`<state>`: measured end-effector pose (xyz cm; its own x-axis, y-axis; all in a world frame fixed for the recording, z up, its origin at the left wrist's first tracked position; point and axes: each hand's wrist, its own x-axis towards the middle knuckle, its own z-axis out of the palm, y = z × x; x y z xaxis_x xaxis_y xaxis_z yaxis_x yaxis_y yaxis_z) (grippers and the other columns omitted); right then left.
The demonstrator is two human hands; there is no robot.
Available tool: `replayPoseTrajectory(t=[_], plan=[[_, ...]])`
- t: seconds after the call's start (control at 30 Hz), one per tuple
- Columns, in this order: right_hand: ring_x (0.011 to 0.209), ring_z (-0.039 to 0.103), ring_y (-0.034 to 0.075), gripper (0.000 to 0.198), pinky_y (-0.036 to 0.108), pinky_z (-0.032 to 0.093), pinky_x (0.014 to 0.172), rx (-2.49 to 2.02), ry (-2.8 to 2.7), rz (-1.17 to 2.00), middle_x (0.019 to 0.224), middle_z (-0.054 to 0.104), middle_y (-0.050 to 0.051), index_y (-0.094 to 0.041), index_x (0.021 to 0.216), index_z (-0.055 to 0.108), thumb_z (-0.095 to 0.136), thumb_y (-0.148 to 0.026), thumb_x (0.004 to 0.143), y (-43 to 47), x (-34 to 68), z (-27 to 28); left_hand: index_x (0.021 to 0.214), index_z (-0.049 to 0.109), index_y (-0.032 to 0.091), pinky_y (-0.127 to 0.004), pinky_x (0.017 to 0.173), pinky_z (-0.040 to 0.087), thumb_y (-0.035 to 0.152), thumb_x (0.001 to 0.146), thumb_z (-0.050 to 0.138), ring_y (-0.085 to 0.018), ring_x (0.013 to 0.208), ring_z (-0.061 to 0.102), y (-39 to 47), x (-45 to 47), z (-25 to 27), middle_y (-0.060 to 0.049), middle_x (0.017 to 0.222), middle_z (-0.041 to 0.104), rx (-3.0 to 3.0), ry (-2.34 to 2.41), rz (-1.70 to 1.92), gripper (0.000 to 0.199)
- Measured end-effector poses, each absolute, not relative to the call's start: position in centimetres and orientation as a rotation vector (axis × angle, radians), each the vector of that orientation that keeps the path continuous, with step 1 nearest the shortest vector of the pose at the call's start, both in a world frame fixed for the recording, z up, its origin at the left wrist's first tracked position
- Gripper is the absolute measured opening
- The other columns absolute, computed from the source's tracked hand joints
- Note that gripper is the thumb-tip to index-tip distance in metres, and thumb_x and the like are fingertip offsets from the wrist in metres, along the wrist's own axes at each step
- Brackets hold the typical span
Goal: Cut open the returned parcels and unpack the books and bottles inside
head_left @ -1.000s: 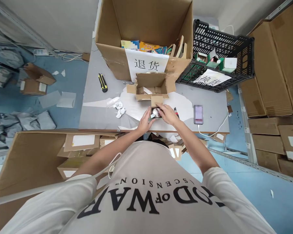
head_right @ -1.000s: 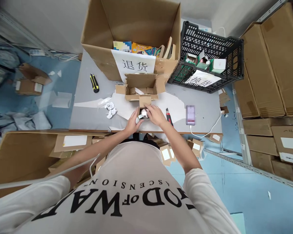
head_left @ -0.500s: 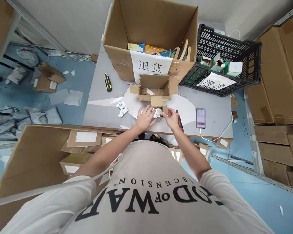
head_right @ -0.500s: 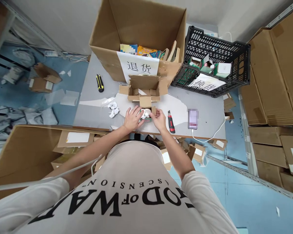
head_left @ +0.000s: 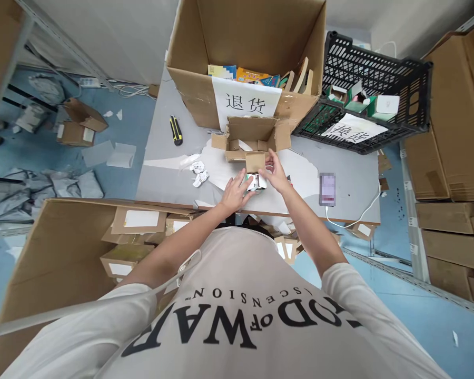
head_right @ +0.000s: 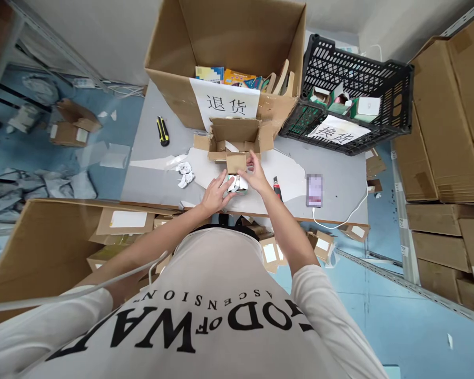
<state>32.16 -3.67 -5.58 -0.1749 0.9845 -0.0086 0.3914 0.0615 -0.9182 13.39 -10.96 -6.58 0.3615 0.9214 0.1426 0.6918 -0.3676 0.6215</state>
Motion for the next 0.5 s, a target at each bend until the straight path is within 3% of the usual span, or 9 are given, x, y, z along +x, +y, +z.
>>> replayPoseTrajectory(t=[0.1,0.27,0.37,0.5], plan=[[0.107,0.057,0.021,0.075,0.039,0.050,0.091,-1.351,-1.511,1.218,0.129,0.051,0.011,-0.026,0.147,0.027,0.054,-0.055,0.083,-3.5,31.6,-5.3,0.134,0.050,0.020,-0.053,0.106,0.036,0.042,0.090,0.052,-0.033,0.139,0.037,-11.1,13.6,-6.4,-0.019,0.150,0.037,2.093,1.352,0.752,0.050],[0.105,0.059,0.023,0.055,0.039,0.049,0.093,-1.252,-1.537,1.295,0.116,0.061,0.010,-0.021,0.118,0.057,0.058,-0.058,0.078,-4.5,31.7,-4.2,0.122,0.055,0.020,-0.045,0.104,0.043,0.030,0.080,0.062,-0.028,0.127,0.050,-10.7,14.4,-6.1,-0.015,0.135,0.052,1.816,1.353,0.974,0.044],[0.104,0.060,0.023,0.046,0.039,0.048,0.093,-1.187,-1.636,1.277,0.111,0.064,0.008,-0.021,0.108,0.063,0.062,-0.055,0.076,-5.0,32.2,-3.5,0.116,0.054,0.022,-0.045,0.095,0.050,0.021,0.073,0.065,-0.026,0.116,0.056,-10.3,15.0,-6.3,-0.010,0.123,0.057,1.631,1.419,1.027,0.044],[0.102,0.060,0.023,0.036,0.039,0.048,0.090,-1.190,-1.697,1.180,0.104,0.065,0.008,-0.021,0.101,0.066,0.061,-0.049,0.078,-5.3,32.7,-3.1,0.119,0.047,0.022,-0.039,0.086,0.054,0.018,0.076,0.059,-0.024,0.116,0.055,-9.9,15.4,-6.4,-0.010,0.120,0.056,1.492,1.384,1.077,0.045]])
